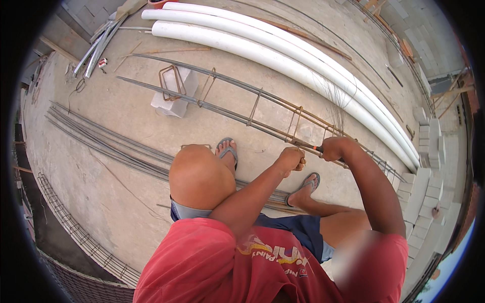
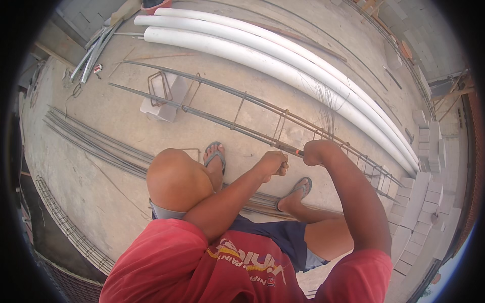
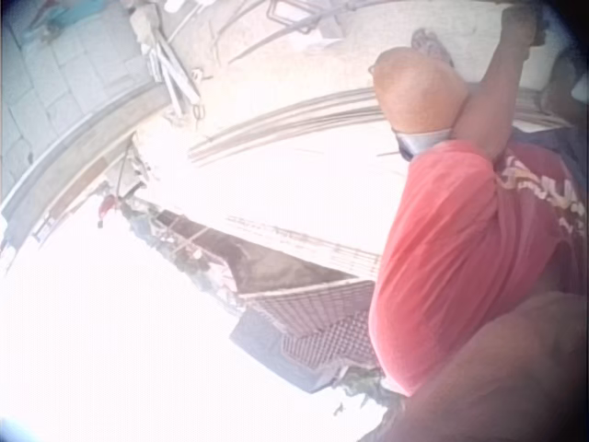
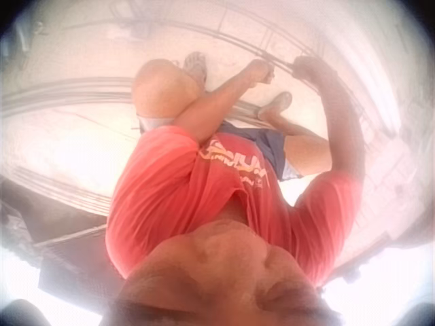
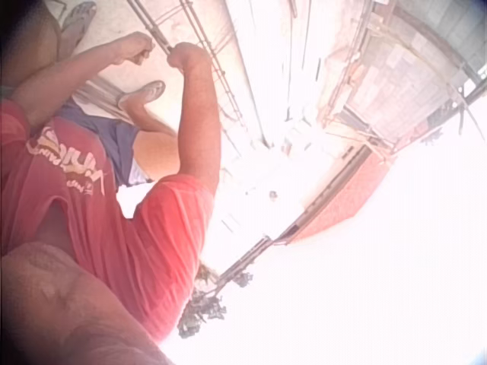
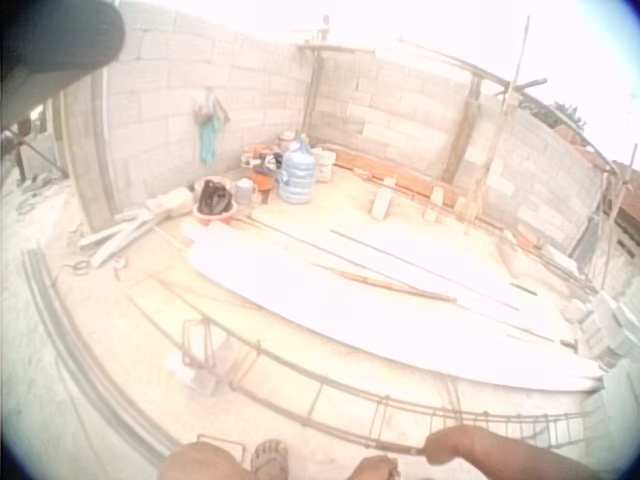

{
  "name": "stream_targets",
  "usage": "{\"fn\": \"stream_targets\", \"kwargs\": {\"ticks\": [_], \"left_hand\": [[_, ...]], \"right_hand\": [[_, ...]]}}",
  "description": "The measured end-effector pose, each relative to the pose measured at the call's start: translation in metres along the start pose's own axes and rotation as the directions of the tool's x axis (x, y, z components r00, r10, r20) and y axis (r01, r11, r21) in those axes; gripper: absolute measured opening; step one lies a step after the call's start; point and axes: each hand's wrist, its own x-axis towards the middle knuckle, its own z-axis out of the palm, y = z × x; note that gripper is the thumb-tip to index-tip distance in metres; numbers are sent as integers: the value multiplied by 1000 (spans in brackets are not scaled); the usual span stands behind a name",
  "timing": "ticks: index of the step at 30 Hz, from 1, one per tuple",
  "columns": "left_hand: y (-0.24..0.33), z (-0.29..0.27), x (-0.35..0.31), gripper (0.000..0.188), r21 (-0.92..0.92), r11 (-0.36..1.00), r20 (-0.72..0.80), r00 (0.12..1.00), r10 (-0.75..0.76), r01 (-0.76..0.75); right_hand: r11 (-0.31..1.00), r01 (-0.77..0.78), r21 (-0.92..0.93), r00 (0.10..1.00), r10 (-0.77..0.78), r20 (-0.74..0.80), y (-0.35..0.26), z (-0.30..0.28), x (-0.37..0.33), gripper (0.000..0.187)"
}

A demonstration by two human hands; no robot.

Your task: The person assembles a rebar cage by tying intersecting steel bars with wire. They use pliers to twist and secure the wire at each joint, working along the length of the cage on a rooftop construction site.

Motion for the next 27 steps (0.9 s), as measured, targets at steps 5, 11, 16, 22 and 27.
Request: {"fn": "stream_targets", "kwargs": {"ticks": [5,11,16,22,27], "left_hand": [[0,-3,0,18,38,999,6,1000,7,-7],[-1,-10,4,13,105,994,32,999,-19,16],[1,-11,4,15,156,988,19,1000,-7,4],[56,-37,7,30,949,300,26,971,238,-99],[86,-40,20,24,996,86,-49,834,550,1]], "right_hand": [[978,-82,194,996,71,60,-7,-17,-19,31],[950,-85,300,984,32,178,9,-13,-1,29],[863,-148,484,966,21,257,11,-14,-3,31],[552,-26,834,997,-42,59,-26,42,-25,25],[297,92,951,975,167,-147,-88,108,-17,25]]}}
